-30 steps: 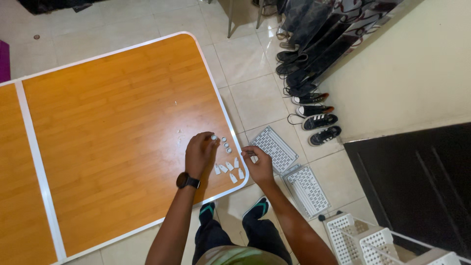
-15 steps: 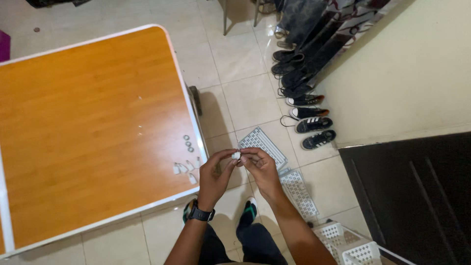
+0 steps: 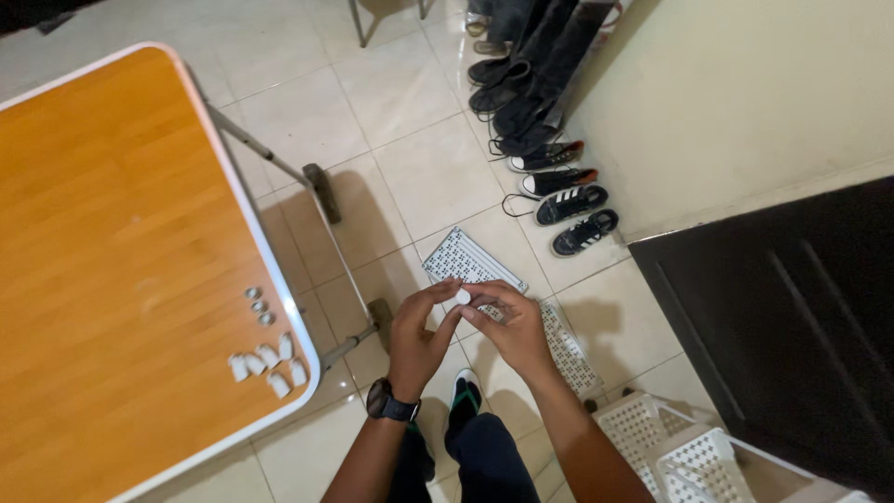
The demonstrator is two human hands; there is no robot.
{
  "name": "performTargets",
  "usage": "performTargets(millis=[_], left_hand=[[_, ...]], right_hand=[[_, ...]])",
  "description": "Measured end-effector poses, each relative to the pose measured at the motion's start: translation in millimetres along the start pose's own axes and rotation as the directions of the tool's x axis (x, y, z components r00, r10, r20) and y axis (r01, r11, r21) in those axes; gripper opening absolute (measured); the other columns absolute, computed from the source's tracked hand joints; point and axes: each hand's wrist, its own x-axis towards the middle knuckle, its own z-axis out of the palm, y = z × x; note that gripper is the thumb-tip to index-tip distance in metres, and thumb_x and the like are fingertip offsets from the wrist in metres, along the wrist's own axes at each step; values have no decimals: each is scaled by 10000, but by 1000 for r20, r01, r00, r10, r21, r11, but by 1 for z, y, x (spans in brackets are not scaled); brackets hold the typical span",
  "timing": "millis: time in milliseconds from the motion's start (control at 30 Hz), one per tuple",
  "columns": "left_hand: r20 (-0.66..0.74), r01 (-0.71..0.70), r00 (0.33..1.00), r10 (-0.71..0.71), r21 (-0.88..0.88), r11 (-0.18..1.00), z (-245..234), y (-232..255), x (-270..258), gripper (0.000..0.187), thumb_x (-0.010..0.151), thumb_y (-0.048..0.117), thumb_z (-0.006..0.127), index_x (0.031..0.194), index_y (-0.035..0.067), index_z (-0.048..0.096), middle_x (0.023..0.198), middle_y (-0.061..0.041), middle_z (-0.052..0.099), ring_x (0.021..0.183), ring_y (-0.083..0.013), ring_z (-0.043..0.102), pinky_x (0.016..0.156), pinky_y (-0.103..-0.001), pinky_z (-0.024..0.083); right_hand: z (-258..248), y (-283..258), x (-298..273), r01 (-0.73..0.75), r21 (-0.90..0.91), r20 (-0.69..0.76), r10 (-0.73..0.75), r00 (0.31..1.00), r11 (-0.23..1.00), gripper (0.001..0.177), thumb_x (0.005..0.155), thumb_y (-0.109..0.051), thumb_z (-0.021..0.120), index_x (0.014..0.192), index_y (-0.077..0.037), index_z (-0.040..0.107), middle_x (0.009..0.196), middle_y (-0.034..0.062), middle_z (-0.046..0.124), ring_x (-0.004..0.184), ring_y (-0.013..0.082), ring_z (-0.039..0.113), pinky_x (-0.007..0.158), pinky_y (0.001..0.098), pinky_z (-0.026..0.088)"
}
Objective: The person assembles white plastic trays by inserting white rods into slots and attaching black corner pieces. They handle multiple trays, aligning and securing components, then place the assembled trays on the floor.
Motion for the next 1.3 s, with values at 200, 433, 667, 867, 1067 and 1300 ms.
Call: performTargets(millis=[200,433,667,867,1067,1300], left_hand=[[125,-47,991,37,74,996,41,-100,0,240,851,86,811,1074,38,740,1170,-108,765,1167,-263,704,1004,-394,515],[335,-208,924,183,41,977,87,-249,-5,210,920,48,732,1128,58,759,1177,-114,779,1210,-289,695,1007,-407,507],[413,-39,910,41,-14,999,145,-401,-13,196,904,72,754,1098,68,777,1044,-115,784,959,-269,749,848,-358,581],[440,25,898,-5,-39,999,193,-524,-33,214,898,54,742,1111,50,767,1040,-124,780,912,-236,764,778,-329,594],[391,87,917,-78,-5,996,242,-616,-53,195,898,76,754,1088,37,773,993,-136,788,869,-226,758,769,-325,591],[386,114,912,-137,82,990,293,-697,-64,217,893,40,718,1103,34,769,968,-162,780,855,-246,768,758,-341,593]], right_hand=[[-26,105,17,35,-139,-105,-49,993,990,308,840,47,795,1140,5,742,1064,74,711,964,130,674,878,262,549],[-68,245,35,-54,-349,-180,-10,984,936,301,796,17,837,1086,-25,768,992,61,719,897,119,692,821,248,542],[-95,396,65,-127,-335,-206,59,977,934,308,788,-17,832,1087,-26,761,1000,57,725,894,119,683,748,264,601],[-120,532,78,9,-356,-207,-88,974,934,279,830,-22,842,1092,-6,751,1017,87,742,886,121,697,767,277,590],[-142,631,94,-30,-385,-254,-74,964,923,298,806,-43,864,1086,0,769,970,98,738,821,135,683,716,285,578],[-168,716,107,-120,-479,-375,-79,924,870,308,780,-73,889,1054,2,768,936,98,750,781,144,704,689,282,579]])
